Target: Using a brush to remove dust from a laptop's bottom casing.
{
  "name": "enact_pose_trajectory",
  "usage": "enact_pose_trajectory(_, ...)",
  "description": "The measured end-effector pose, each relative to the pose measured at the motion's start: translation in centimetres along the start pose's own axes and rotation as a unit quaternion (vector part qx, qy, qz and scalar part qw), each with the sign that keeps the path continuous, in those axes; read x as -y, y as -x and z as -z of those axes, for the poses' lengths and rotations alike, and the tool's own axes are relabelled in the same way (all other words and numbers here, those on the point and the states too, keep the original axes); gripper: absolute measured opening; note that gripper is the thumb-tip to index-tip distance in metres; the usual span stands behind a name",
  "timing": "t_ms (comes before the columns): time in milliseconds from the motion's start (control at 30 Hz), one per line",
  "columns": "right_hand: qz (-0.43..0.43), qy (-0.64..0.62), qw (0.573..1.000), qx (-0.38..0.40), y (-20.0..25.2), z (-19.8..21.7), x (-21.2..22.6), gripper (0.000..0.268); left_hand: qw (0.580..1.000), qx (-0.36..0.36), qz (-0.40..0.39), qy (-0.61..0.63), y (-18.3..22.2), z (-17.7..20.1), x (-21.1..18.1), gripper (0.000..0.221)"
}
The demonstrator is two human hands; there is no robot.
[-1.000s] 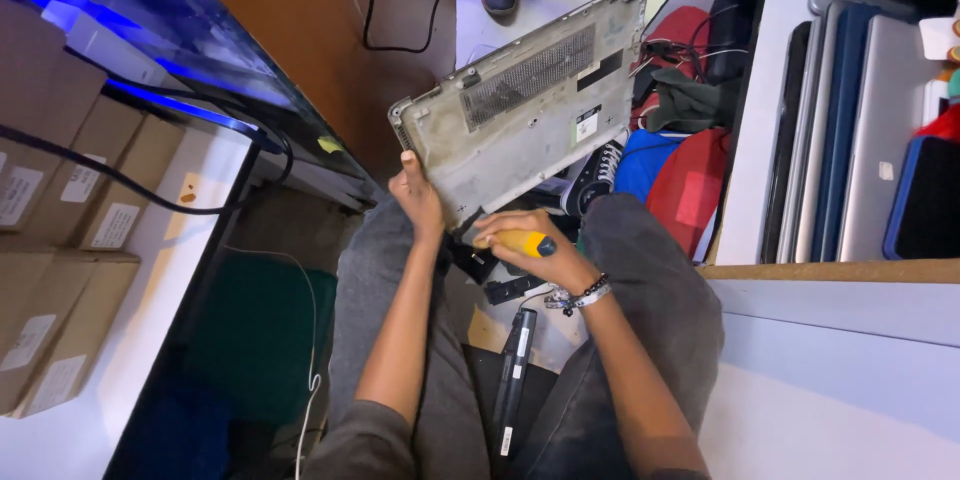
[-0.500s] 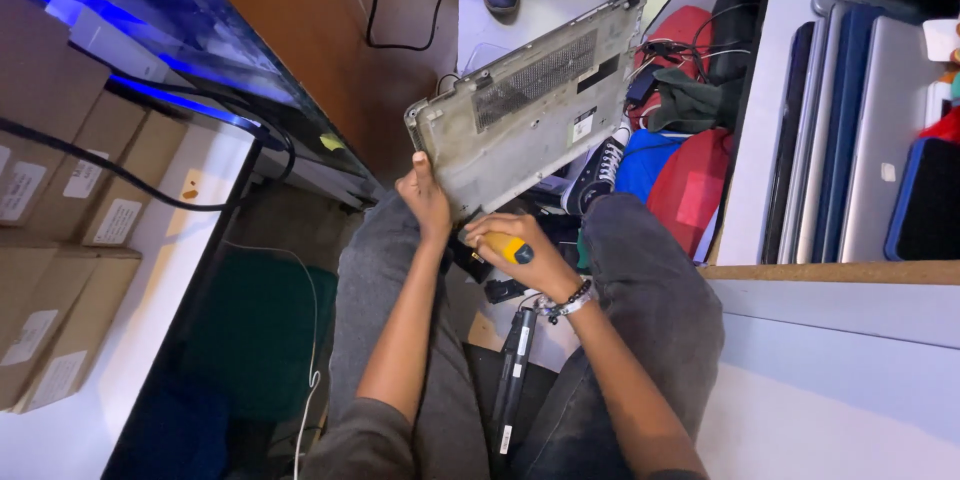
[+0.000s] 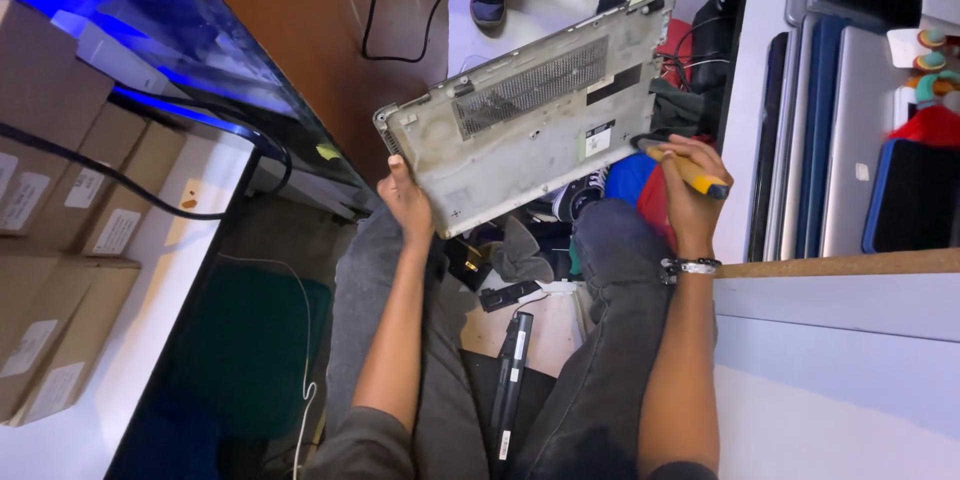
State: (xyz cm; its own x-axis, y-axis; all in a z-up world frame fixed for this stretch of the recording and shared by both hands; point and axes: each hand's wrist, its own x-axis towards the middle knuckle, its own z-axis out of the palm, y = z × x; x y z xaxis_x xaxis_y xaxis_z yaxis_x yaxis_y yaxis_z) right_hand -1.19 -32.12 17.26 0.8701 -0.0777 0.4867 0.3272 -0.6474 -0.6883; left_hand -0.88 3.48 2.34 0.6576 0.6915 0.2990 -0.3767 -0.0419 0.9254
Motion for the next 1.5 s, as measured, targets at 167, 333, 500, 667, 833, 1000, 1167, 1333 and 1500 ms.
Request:
enact_pose_trajectory(167,-0.185,-0.096,0.976,-0.069,0.1,1.3,-1.9,0.016,0.998,0.015,0.053,0.015,-0.2,0.4,0.8,0.066)
enact_pose_trajectory(333,-0.175,-0.059,0.977,-0.108,0.0,1.9,-3.7,0.023,0.994,0.046,0.096,0.038,-0.1,0.2,0.9,0.065)
enact_pose_trajectory(500,-0.220,-0.173,0.957,-0.076,0.6,0.9,-2.1,0.047,0.983,0.114,0.141,0.021,0.0,0.3,2.6,0.064)
enact_pose_trajectory(667,-0.272,-0.175,0.942,-0.086,1.0,1.4,-3.5,0.041,0.975,0.136,0.171,0.032,-0.1,-0.3,2.3,0.064)
enact_pose_trajectory(833,-0.289,-0.250,0.911,-0.154,0.8,1.0,-8.4,0.034,0.969,0.166,0.183,0.025,-0.1,-0.9,2.5,0.061)
enact_pose_trajectory(1000,-0.300,-0.263,0.901,-0.170,1.1,1.3,-8.0,0.035,0.951,0.236,0.198,-0.021,0.0,-1.3,1.6,0.071)
enact_pose_trajectory(1167,-0.310,-0.276,0.894,-0.169,1.0,0.7,-7.8,0.034,0.948,0.203,0.237,-0.066,0.4,-1.6,-1.4,0.072)
enact_pose_trajectory(1333,-0.311,-0.272,0.893,-0.176,0.8,-0.8,-5.5,0.041,0.963,0.149,0.220,-0.045,-0.5,-0.8,3.2,0.060)
enact_pose_trajectory(1500,-0.070,0.066,0.987,-0.126,0.7,-0.6,-0.8,0.034,0.982,0.058,0.166,-0.069,-0.7,-0.7,0.7,0.058)
